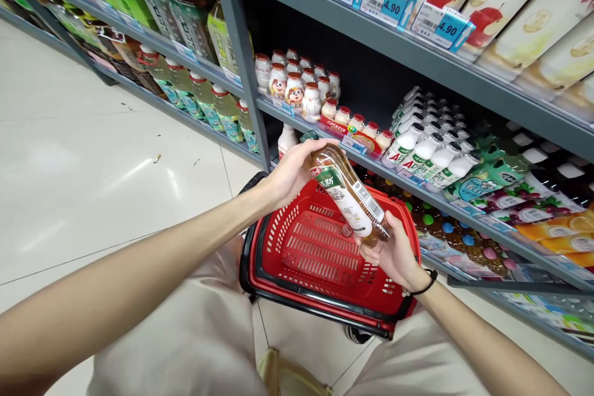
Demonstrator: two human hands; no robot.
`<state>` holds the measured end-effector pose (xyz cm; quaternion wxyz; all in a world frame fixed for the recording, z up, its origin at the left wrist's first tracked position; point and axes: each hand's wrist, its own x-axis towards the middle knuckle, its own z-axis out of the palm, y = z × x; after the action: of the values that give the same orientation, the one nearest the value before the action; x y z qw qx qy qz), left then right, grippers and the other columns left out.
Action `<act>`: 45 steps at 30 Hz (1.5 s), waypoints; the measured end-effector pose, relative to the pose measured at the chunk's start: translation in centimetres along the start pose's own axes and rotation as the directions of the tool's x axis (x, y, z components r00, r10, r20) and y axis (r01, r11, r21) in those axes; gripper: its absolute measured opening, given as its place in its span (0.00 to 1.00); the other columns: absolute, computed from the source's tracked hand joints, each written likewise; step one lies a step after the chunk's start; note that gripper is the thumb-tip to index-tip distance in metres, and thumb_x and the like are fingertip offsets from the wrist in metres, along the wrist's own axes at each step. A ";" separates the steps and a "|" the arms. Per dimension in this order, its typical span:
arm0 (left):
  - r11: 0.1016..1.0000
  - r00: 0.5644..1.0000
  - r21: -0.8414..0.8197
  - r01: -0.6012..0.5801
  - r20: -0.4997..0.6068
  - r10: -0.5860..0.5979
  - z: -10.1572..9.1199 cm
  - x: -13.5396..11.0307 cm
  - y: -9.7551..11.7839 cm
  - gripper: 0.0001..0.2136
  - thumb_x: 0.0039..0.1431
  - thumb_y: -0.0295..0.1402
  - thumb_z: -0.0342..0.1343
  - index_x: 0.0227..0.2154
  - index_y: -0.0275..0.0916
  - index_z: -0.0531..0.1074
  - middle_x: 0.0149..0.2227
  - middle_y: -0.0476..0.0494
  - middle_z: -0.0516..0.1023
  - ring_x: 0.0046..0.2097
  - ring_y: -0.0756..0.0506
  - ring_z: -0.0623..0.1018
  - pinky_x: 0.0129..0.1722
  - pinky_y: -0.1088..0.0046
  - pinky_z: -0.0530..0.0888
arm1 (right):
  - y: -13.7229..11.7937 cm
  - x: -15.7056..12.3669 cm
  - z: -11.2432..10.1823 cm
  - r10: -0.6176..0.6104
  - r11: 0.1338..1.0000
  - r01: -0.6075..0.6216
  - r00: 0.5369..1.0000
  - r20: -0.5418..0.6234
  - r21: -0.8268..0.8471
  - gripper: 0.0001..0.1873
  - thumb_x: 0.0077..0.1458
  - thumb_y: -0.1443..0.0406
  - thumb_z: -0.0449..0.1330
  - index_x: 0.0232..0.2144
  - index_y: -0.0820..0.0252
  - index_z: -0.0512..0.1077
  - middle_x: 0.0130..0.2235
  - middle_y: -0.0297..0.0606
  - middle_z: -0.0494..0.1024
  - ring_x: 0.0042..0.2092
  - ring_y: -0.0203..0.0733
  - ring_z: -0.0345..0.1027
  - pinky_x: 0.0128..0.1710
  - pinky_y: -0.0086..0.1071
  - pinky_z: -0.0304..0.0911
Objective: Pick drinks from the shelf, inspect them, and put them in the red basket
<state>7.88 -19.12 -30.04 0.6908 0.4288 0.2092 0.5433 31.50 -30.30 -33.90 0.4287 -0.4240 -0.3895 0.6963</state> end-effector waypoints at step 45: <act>0.997 0.996 0.068 0.034 -0.079 -0.029 -0.1 0.2 -0.6 0.24 0.57 0.50 0.71 0.43 0.32 0.80 0.46 0.33 0.85 0.42 0.40 0.85 0.50 0.60 0.81 | 1.3 -1.0 -0.3 0.285 0.955 -0.291 0.954 0.089 0.064 0.46 0.57 0.28 0.46 0.30 0.64 0.76 0.16 0.38 0.72 0.15 0.37 0.64 0.14 0.25 0.50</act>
<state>8.22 -18.90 -30.60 0.6754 0.4274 0.2615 0.5411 31.74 -31.62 -34.91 0.3228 -0.4318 -0.3132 0.7818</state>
